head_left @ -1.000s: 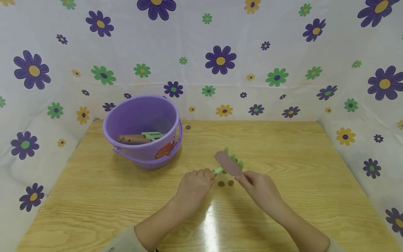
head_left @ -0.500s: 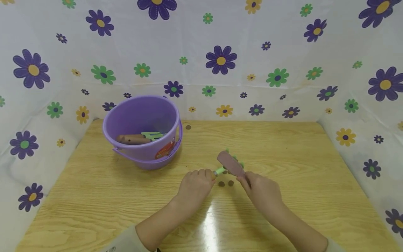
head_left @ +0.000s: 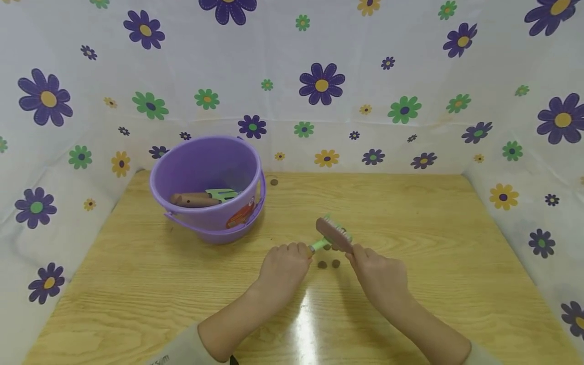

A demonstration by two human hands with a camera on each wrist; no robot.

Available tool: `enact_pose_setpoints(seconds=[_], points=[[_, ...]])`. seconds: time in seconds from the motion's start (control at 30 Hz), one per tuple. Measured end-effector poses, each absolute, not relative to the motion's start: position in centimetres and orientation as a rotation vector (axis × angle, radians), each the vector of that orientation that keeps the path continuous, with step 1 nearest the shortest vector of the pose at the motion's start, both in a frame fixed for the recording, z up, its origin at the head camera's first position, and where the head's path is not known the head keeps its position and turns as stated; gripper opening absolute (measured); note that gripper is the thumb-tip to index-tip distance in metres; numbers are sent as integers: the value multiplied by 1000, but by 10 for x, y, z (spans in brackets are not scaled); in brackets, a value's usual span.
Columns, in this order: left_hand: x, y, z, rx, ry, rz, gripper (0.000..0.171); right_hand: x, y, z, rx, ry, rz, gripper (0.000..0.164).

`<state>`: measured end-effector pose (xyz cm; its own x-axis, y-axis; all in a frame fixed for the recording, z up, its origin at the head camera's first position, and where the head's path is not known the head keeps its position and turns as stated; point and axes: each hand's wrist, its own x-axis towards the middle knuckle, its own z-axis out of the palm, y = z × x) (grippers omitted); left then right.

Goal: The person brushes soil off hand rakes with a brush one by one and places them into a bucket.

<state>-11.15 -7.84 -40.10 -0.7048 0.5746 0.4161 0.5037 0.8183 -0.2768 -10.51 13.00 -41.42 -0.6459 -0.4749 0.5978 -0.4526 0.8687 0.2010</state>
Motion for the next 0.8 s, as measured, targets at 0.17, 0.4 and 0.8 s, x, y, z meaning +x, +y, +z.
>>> enact_pose_setpoints(seconds=[0.17, 0.4, 0.8], points=[[-110, -76, -399, -807, -2518, 264, 24, -105, 130, -412, 683, -2383, -69, 25], [-110, -75, -401, -771, -2469, 328, 24, -109, 130, -408, 688, -2327, -72, 40], [-114, -75, -409, -766, -2469, 278, 19, -113, 132, -392, 627, -2347, 4, 51]])
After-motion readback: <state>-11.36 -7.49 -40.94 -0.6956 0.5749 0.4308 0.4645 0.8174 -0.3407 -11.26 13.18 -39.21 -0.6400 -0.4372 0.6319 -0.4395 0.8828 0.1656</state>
